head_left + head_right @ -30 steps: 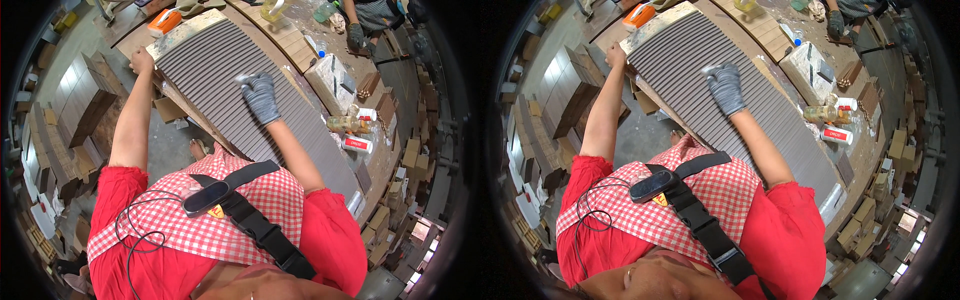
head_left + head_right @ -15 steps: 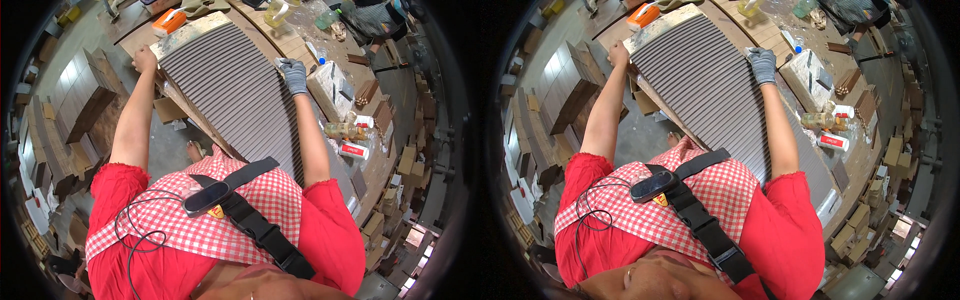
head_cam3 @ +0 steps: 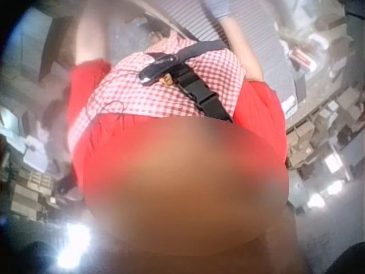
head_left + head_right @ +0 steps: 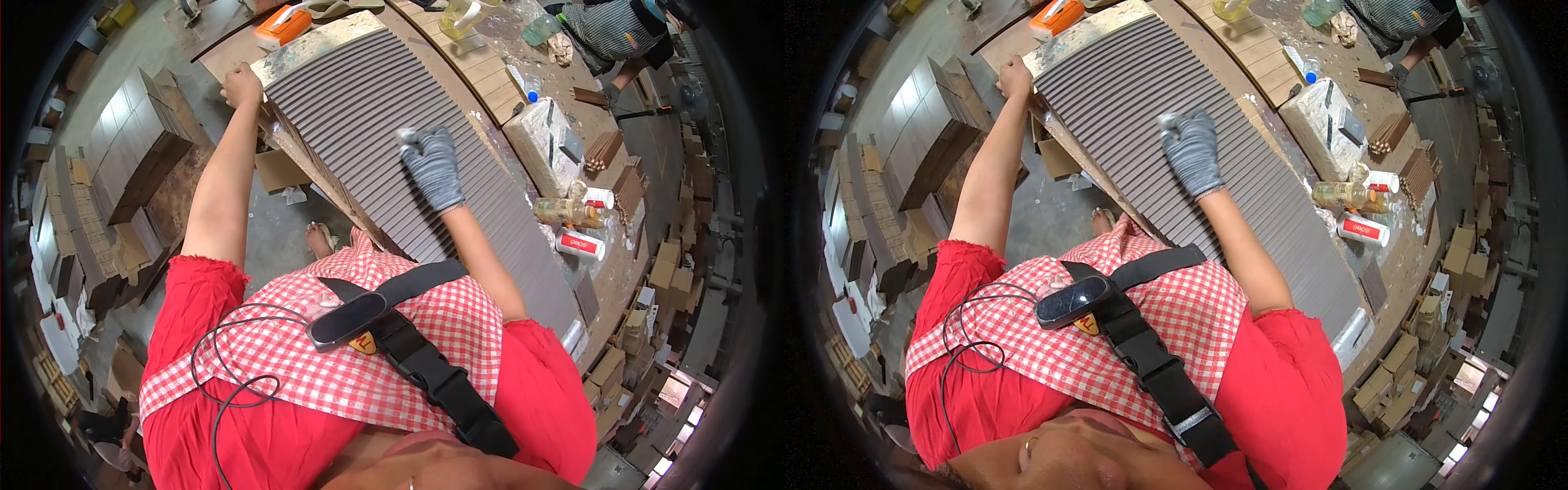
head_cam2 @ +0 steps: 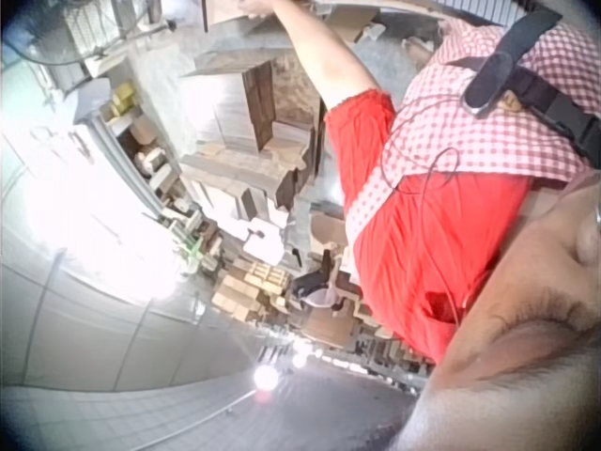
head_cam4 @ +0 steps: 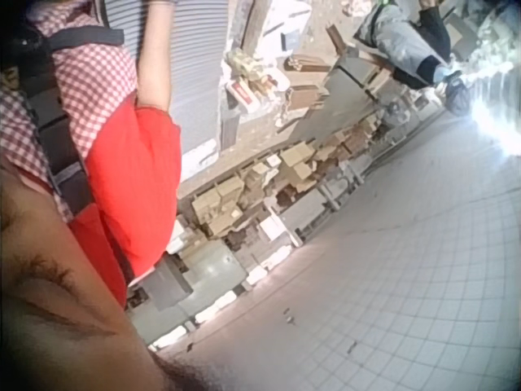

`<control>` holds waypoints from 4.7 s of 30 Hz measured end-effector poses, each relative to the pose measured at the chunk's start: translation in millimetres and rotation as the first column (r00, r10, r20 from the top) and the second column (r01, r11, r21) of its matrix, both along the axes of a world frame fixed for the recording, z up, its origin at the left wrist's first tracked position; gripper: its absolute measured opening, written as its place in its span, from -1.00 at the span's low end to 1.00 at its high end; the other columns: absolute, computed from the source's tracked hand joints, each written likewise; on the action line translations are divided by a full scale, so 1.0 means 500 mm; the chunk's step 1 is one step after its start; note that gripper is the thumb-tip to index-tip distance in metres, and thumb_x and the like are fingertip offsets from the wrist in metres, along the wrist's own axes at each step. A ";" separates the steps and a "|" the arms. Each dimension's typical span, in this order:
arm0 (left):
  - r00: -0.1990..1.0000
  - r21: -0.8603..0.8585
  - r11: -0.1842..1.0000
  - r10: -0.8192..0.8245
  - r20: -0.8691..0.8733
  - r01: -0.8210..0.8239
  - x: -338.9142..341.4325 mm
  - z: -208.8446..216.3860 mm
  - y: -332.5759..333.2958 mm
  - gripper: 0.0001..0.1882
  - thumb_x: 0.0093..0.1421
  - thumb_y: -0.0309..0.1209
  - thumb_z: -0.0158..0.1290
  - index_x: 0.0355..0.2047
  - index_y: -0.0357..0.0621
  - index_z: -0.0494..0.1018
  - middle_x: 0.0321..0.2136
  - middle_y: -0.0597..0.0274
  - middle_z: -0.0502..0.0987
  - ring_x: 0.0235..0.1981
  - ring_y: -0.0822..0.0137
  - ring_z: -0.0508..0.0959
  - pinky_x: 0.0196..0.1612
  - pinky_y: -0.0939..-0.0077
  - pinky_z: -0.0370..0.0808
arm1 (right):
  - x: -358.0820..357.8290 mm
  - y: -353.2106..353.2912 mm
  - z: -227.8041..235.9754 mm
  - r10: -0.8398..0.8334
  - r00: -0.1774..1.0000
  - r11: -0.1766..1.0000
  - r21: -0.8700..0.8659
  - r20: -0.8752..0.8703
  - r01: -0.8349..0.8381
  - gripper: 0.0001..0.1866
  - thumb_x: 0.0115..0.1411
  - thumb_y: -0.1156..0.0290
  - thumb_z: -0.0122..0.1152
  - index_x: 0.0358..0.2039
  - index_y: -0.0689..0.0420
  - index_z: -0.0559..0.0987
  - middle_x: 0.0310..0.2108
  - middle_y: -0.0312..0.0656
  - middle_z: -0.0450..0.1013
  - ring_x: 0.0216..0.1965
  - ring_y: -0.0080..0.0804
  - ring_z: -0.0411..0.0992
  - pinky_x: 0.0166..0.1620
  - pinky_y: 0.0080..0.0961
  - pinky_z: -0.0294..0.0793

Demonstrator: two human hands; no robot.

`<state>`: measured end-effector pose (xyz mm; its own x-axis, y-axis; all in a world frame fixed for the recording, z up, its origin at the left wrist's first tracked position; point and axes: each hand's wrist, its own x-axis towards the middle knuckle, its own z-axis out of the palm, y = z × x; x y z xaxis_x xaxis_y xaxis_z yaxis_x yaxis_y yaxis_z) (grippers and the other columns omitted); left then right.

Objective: The person wipes individual slats of a wooden venetian blind panel by hand. The person handles a small cleaning block to rub across the surface of the slats, then turns the blind panel over to clean the other side.

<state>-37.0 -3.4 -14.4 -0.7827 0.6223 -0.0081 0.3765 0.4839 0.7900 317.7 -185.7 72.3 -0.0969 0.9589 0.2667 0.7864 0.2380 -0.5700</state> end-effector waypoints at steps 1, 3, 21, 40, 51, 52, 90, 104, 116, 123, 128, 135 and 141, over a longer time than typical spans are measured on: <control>1.000 -0.008 1.000 0.018 -0.009 -0.018 -0.013 -0.012 -0.008 -0.50 0.17 -0.03 -0.16 -0.09 -0.12 0.50 0.00 -0.01 0.45 0.10 -0.05 0.29 0.14 0.06 0.20 | -0.026 -0.014 -0.001 0.094 0.995 0.996 -0.002 -0.037 -0.094 -0.77 -0.09 0.42 0.29 -0.34 0.14 0.65 -0.49 -0.07 0.38 -0.36 -0.22 0.33 -0.21 -0.32 0.38; 0.999 -0.015 0.999 0.032 -0.017 -0.032 -0.022 -0.024 -0.018 -0.50 0.17 -0.03 -0.16 -0.10 -0.11 0.50 0.00 -0.01 0.45 0.10 -0.05 0.29 0.14 0.06 0.21 | -0.057 -0.038 0.001 0.218 0.976 0.965 -0.148 0.000 -0.216 -0.77 -0.09 0.46 0.29 -0.33 0.13 0.66 -0.48 -0.09 0.41 -0.35 -0.24 0.34 -0.19 -0.33 0.38; 0.997 -0.013 0.998 0.065 -0.029 -0.066 -0.022 -0.020 -0.008 -0.51 0.16 -0.03 -0.15 -0.14 -0.13 0.53 -0.06 0.00 0.50 0.06 -0.07 0.34 0.10 0.04 0.25 | -0.131 -0.090 0.025 0.507 0.793 0.824 -0.080 -0.338 -0.561 -0.75 -0.10 0.45 0.29 -0.31 0.10 0.66 -0.35 -0.10 0.42 -0.21 -0.19 0.35 -0.06 -0.34 0.35; 0.998 0.037 0.997 0.066 -0.025 -0.065 -0.059 0.005 0.004 -0.52 0.15 -0.01 -0.13 -0.16 -0.08 0.56 -0.07 0.01 0.52 0.06 -0.12 0.34 0.10 0.03 0.25 | 0.008 0.007 0.007 0.302 0.953 0.949 0.100 -0.025 -0.298 -0.73 -0.13 0.48 0.33 -0.33 0.00 0.68 -0.28 -0.06 0.46 -0.20 -0.16 0.42 -0.06 -0.33 0.43; 0.996 -0.010 0.997 0.070 -0.051 -0.071 -0.129 -0.041 0.014 -0.50 0.13 0.01 -0.13 -0.20 -0.08 0.58 -0.10 0.02 0.54 0.05 -0.12 0.35 0.11 0.03 0.24 | -0.108 -0.077 0.005 0.549 0.835 0.835 0.093 -0.052 -0.543 -0.76 -0.08 0.52 0.29 -0.32 0.09 0.64 -0.20 -0.12 0.49 -0.16 -0.21 0.43 0.02 -0.33 0.40; 0.997 -0.008 0.998 0.058 -0.043 -0.059 -0.136 -0.042 0.017 -0.50 0.13 0.01 -0.12 -0.20 -0.08 0.58 -0.10 0.02 0.54 0.05 -0.12 0.34 0.11 0.01 0.23 | -0.101 -0.069 -0.020 0.464 0.856 0.883 0.034 -0.229 -0.469 -0.74 -0.09 0.53 0.29 -0.30 0.09 0.64 -0.21 -0.12 0.48 -0.16 -0.21 0.43 0.02 -0.34 0.41; 0.993 -0.053 0.993 0.103 -0.050 -0.105 -0.147 -0.041 0.012 -0.48 0.08 0.01 -0.13 -0.15 -0.02 0.58 -0.07 0.02 0.52 0.06 -0.11 0.36 0.12 0.01 0.24 | 0.160 0.207 -0.041 0.021 0.999 0.990 0.139 0.049 -0.027 -0.80 -0.03 0.50 0.24 -0.34 0.02 0.68 -0.31 -0.14 0.50 -0.20 -0.19 0.40 0.00 -0.38 0.37; 0.996 -0.029 0.996 0.088 -0.031 -0.089 -0.124 -0.032 0.026 -0.50 0.09 0.00 -0.14 -0.20 -0.04 0.59 -0.09 0.03 0.54 0.06 -0.14 0.35 0.13 -0.03 0.21 | 0.131 0.205 -0.042 -0.020 1.000 0.988 0.156 0.013 0.018 -0.80 0.02 0.46 0.22 -0.29 0.05 0.67 -0.30 -0.10 0.52 -0.20 -0.21 0.43 0.00 -0.38 0.38; 0.995 -0.010 0.998 0.068 -0.076 -0.069 -0.170 -0.069 0.014 -0.51 0.10 0.00 -0.12 -0.20 -0.03 0.60 -0.09 0.05 0.54 0.04 -0.12 0.36 0.13 -0.02 0.21 | -0.086 -0.034 -0.006 0.311 0.950 0.941 0.146 -0.020 -0.305 -0.75 -0.07 0.49 0.24 -0.31 0.04 0.65 -0.27 -0.13 0.51 -0.18 -0.14 0.42 -0.01 -0.29 0.38; 0.990 -0.025 0.992 0.120 -0.072 -0.122 -0.164 -0.066 -0.006 -0.50 0.07 -0.01 -0.12 -0.20 -0.05 0.59 -0.14 0.02 0.56 0.02 -0.12 0.39 0.10 0.01 0.23 | -0.126 -0.080 0.002 0.574 0.807 0.815 0.000 -0.136 -0.580 -0.75 -0.04 0.44 0.26 -0.28 0.06 0.65 -0.20 -0.12 0.50 -0.10 -0.18 0.41 0.04 -0.31 0.36; 0.990 -0.077 0.988 0.133 -0.054 -0.137 -0.160 -0.076 -0.001 -0.49 0.08 0.01 -0.13 -0.20 -0.06 0.59 -0.13 0.02 0.56 0.00 -0.11 0.40 0.09 0.04 0.25 | -0.094 -0.086 0.013 0.697 0.657 0.688 0.009 -0.289 -0.726 -0.73 -0.05 0.47 0.30 -0.26 0.04 0.64 -0.20 -0.19 0.49 -0.11 -0.20 0.41 0.05 -0.29 0.32; 0.992 -0.057 0.992 0.112 -0.059 -0.115 -0.168 -0.076 0.005 -0.47 0.08 0.02 -0.13 -0.18 -0.08 0.58 -0.12 -0.01 0.55 0.01 -0.12 0.39 0.09 0.06 0.26 | -0.090 -0.094 -0.012 0.655 0.735 0.730 -0.100 -0.176 -0.676 -0.61 -0.09 0.31 0.37 -0.24 0.25 0.59 -0.22 -0.08 0.49 -0.11 -0.10 0.39 0.02 -0.25 0.32; 0.990 -0.032 0.992 0.117 -0.076 -0.119 -0.133 -0.043 -0.003 -0.47 0.07 0.00 -0.14 -0.20 -0.11 0.59 -0.13 -0.03 0.55 0.00 -0.13 0.40 0.07 0.07 0.28 | -0.073 -0.080 -0.005 0.554 0.831 0.828 -0.078 -0.041 -0.556 -0.74 -0.04 0.32 0.32 -0.27 0.04 0.65 -0.23 -0.15 0.51 -0.15 -0.21 0.41 0.04 -0.29 0.29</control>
